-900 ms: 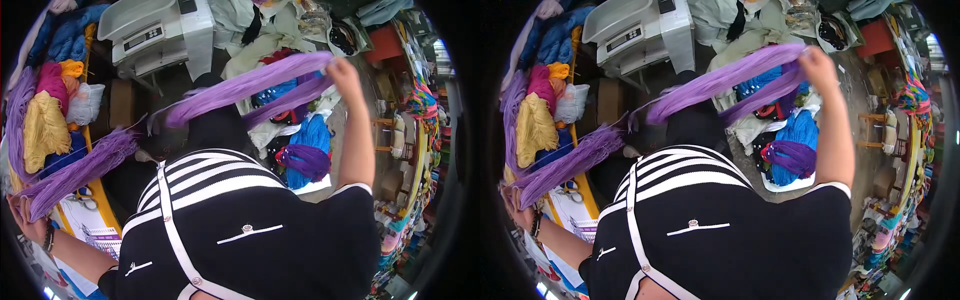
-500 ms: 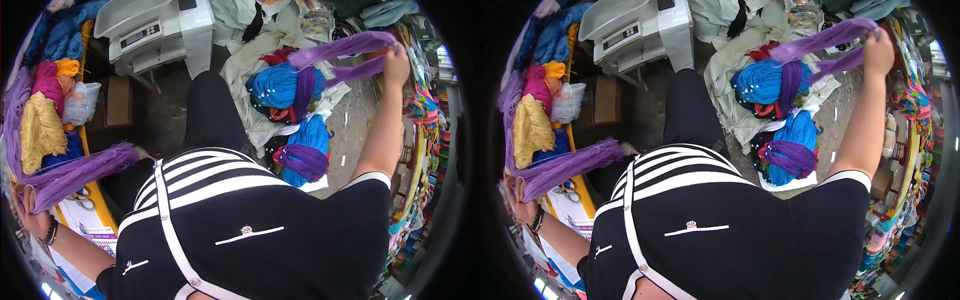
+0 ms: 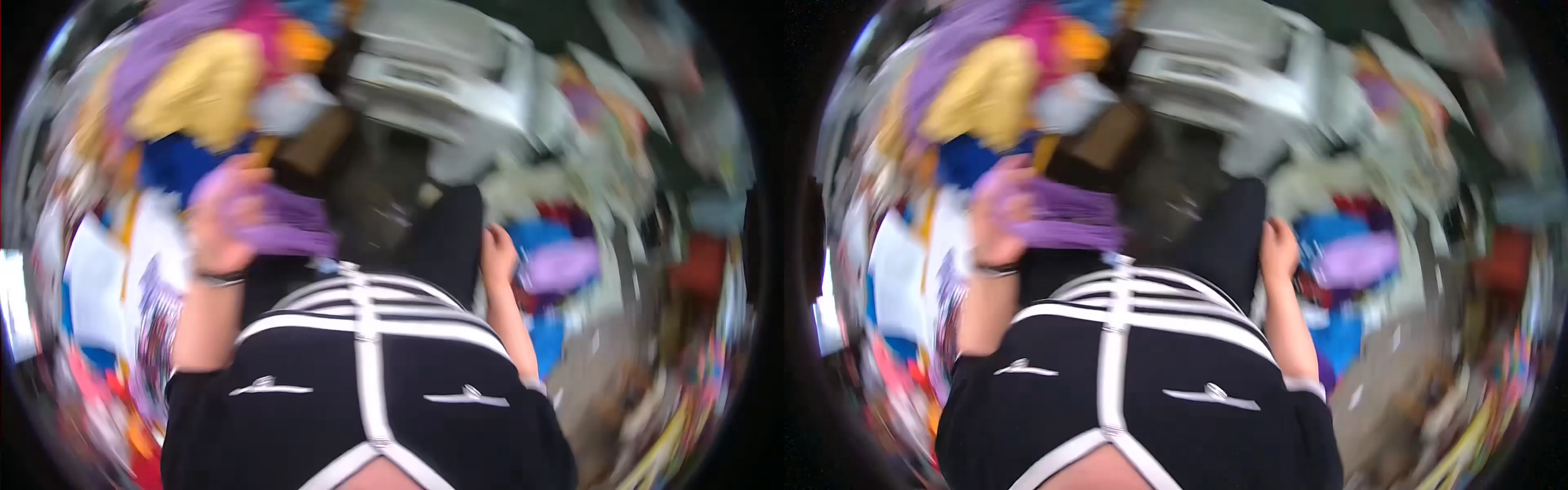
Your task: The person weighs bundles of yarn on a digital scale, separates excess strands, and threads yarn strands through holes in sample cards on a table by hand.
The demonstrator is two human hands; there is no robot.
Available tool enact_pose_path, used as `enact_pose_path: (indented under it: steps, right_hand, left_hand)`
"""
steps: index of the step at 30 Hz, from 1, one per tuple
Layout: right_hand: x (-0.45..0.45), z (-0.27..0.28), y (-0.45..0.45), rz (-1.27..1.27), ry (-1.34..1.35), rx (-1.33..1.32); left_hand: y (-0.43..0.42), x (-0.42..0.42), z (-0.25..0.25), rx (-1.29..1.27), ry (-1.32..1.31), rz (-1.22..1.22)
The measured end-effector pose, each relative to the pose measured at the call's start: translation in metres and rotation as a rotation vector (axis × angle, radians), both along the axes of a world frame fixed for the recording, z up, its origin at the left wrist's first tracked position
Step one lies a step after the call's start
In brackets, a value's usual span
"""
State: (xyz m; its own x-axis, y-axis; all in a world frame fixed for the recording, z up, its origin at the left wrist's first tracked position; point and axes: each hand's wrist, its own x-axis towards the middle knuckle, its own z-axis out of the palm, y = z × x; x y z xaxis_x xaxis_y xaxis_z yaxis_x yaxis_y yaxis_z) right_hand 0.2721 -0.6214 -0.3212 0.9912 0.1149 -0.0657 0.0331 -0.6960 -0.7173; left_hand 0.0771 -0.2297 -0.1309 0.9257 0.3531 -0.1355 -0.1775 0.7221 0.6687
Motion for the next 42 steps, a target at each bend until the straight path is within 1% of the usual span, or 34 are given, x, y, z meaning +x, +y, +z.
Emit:
enact_pose_path:
  steps: [1, 2, 3, 4, 5, 6, 8, 9, 10, 12, 13, 14, 15, 16, 17, 18, 19, 20, 21, 23, 24, 26, 28, 29, 30, 32, 33, 34, 35, 36, 37, 39, 40, 42]
  right_hand:
    - [-0.002, 0.017, 0.034, 0.108, -0.131, 0.172]
    - [-0.011, 0.054, 0.07, 0.252, -0.166, 0.24]
    - [-0.019, 0.08, 0.097, 0.401, -0.12, 0.374]
    - [-0.029, 0.105, 0.12, 0.546, -0.016, 0.402]
    - [-0.041, 0.122, 0.144, 0.73, -0.019, 0.426]
    - [-0.054, 0.135, 0.167, 0.895, -0.026, 0.436]
    - [-0.079, 0.155, 0.199, 1.071, 0.307, 0.591]
    - [-0.087, 0.151, 0.214, 1.118, 0.581, 0.685]
    - [-0.097, 0.155, 0.226, 1.142, 0.697, 0.672]
    - [-0.105, 0.139, 0.245, 1.135, 0.857, 0.61]
    - [-0.122, 0.147, 0.257, 1.121, 0.801, 0.675]
    - [-0.127, 0.153, 0.263, 1.139, 0.808, 0.657]
    - [-0.128, 0.155, 0.268, 1.107, 0.906, 0.575]
    - [-0.13, 0.155, 0.272, 1.07, 0.998, 0.492]
    - [-0.138, 0.153, 0.275, 0.983, 0.997, 0.464]
    - [-0.144, 0.154, 0.277, 0.987, 0.998, 0.45]
    - [-0.148, 0.158, 0.277, 0.922, 0.994, 0.418]
    - [-0.151, 0.159, 0.278, 0.858, 0.988, 0.389]
    - [-0.151, 0.152, 0.276, 0.868, 0.972, 0.392]
    - [-0.151, 0.152, 0.273, 0.839, 1.024, 0.355]
    - [-0.153, 0.155, 0.273, 0.803, 1.076, 0.331]
    - [-0.157, 0.158, 0.274, 0.812, 1.114, 0.35]
    - [-0.162, 0.164, 0.275, 0.885, 1.059, 0.338]
    - [-0.163, 0.17, 0.276, 0.941, 0.969, 0.275]
    - [-0.163, 0.164, 0.277, 0.94, 0.969, 0.265]
    - [-0.152, 0.144, 0.28, 1.091, 0.458, 0.224]
    - [-0.137, 0.14, 0.279, 1.093, 0.414, 0.125]
    - [-0.136, 0.138, 0.279, 1.085, 0.409, 0.123]
    - [-0.136, 0.135, 0.278, 1.067, 0.375, 0.2]
    - [-0.138, 0.132, 0.278, 1.049, 0.344, 0.275]
    - [-0.139, 0.129, 0.277, 1.033, 0.312, 0.35]
    - [-0.142, 0.127, 0.279, 0.999, 0.245, 0.5]
    - [-0.152, 0.134, 0.283, 0.999, 0.246, 0.499]
    - [-0.172, 0.15, 0.288, 0.817, 0.435, 0.629]
  left_hand:
    - [-0.015, 0.007, 0.0, -0.007, -0.02, -0.022]
    - [-0.023, 0.01, -0.002, -0.084, 0.003, -0.035]
    - [-0.032, 0.012, -0.015, -0.133, 0.042, 0.04]
    - [-0.035, 0.015, -0.027, -0.255, -0.109, -0.04]
    - [-0.042, 0.014, -0.017, -0.164, 0.014, 0.023]
    - [-0.045, 0.013, -0.02, -0.141, 0.035, 0.061]
    - [-0.054, 0.015, -0.026, -0.16, -0.046, 0.148]
    - [-0.052, 0.012, -0.028, -0.108, -0.071, 0.223]
    - [-0.047, 0.01, -0.032, -0.06, -0.089, 0.292]
    - [-0.034, 0.001, -0.032, -0.018, -0.076, 0.369]
    - [-0.026, -0.002, -0.035, 0.021, -0.045, 0.387]
    - [-0.02, -0.008, -0.036, 0.057, -0.006, 0.395]
    - [-0.014, -0.019, -0.029, 0.132, 0.042, 0.417]
    - [-0.009, -0.022, -0.035, 0.122, 0.034, 0.431]
    - [-0.005, -0.021, -0.043, 0.254, 0.094, 0.457]
    - [-0.001, -0.021, -0.05, 0.385, 0.158, 0.481]
    - [0.001, -0.026, -0.051, 0.346, 0.196, 0.448]
    - [0.004, -0.02, -0.067, 0.368, 0.247, 0.429]
    - [0.006, -0.012, -0.087, 0.389, 0.313, 0.41]
    - [0.007, -0.012, -0.103, 0.399, 0.449, 0.343]
    - [0.008, -0.019, -0.1, 0.389, 0.519, 0.294]
    - [0.01, -0.029, -0.086, 0.323, 0.511, 0.238]
    - [0.013, -0.04, -0.071, 0.153, 0.299, 0.221]
    - [0.014, -0.037, -0.071, 0.138, 0.19, 0.239]
    - [0.014, -0.035, -0.068, 0.195, 0.141, 0.269]
    - [0.006, -0.044, -0.051, 0.311, 0.011, 0.352]
    - [-0.007, -0.024, -0.063, 0.587, -0.115, 0.629]
    - [-0.019, -0.035, -0.041, 0.477, -0.179, 0.608]
    - [-0.029, -0.032, -0.03, 0.384, -0.204, 0.6]
    - [-0.038, -0.029, -0.025, 0.289, -0.226, 0.593]
    - [-0.036, -0.028, -0.026, 0.286, -0.225, 0.592]
    - [-0.025, -0.025, -0.027, -0.02, -0.301, 0.427]
    - [-0.021, -0.025, -0.027, -0.02, -0.301, 0.427]
    - [-0.013, -0.027, -0.028, -0.053, -0.273, 0.42]
